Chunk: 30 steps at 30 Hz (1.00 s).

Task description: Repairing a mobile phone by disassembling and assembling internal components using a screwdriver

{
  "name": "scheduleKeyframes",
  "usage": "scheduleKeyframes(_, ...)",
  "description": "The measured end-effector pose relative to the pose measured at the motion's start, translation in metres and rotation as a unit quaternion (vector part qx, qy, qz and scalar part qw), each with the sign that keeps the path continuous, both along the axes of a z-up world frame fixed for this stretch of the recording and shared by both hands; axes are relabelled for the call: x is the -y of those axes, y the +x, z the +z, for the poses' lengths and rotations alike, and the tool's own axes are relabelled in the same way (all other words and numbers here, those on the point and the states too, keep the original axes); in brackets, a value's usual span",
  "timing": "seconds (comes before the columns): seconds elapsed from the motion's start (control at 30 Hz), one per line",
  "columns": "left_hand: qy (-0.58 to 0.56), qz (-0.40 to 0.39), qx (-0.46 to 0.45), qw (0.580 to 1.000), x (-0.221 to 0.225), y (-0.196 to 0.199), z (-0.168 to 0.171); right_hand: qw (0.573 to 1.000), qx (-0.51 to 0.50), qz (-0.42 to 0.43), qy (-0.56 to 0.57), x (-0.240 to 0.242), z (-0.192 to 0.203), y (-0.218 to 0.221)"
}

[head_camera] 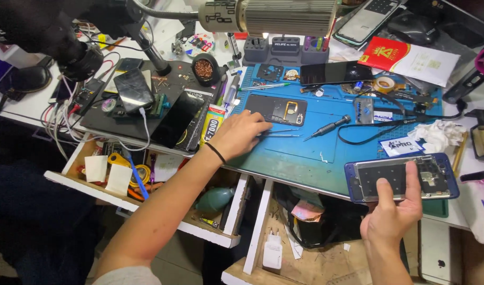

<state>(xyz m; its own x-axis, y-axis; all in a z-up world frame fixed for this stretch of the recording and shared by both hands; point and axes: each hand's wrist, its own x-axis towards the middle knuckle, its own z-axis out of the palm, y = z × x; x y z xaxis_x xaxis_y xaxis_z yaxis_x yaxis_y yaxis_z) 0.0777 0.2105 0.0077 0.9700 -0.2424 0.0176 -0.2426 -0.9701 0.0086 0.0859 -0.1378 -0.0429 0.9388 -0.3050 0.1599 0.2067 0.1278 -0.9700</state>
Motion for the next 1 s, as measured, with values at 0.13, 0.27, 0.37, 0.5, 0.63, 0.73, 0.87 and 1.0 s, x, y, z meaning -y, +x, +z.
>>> scheduleKeyframes(0.13, 0.057, 0.003, -0.024, 0.998, -0.029, 0.001, 0.005, 1.0, -0.015, 0.008, 0.012, 0.002, -0.009, 0.003)
scheduleKeyframes(0.27, 0.038, 0.015, -0.068, 0.997, -0.041, -0.004, 0.021, 1.0, -0.007, 0.014, 0.012, 0.003, -0.007, 0.001)
scheduleKeyframes(0.37, 0.052, 0.012, -0.067, 0.996, -0.048, -0.006, 0.014, 1.0, -0.016, 0.013, 0.001, 0.001, -0.004, -0.001)
scheduleKeyframes(0.5, 0.051, -0.072, 0.054, 0.995, -0.073, -0.007, -0.012, 1.0, -0.009, 0.02, 0.009, 0.002, -0.012, 0.001)
scheduleKeyframes(0.63, 0.085, -0.047, -0.001, 0.995, -0.08, -0.017, 0.016, 1.0, -0.007, 0.019, -0.007, 0.003, -0.015, 0.001)
scheduleKeyframes(0.73, 0.12, -0.047, 0.032, 0.991, -0.075, -0.038, 0.054, 1.0, 0.01, 0.023, -0.016, 0.003, -0.019, 0.002)
scheduleKeyframes(0.87, -0.039, 0.138, 0.032, 0.989, -0.049, -0.068, 0.087, 1.0, 0.011, 0.023, -0.003, 0.004, -0.018, 0.001)
scheduleKeyframes(1.0, -0.005, 0.174, -0.016, 0.985, -0.044, -0.098, 0.046, 0.999, 0.018, 0.018, -0.033, 0.002, -0.016, 0.001)
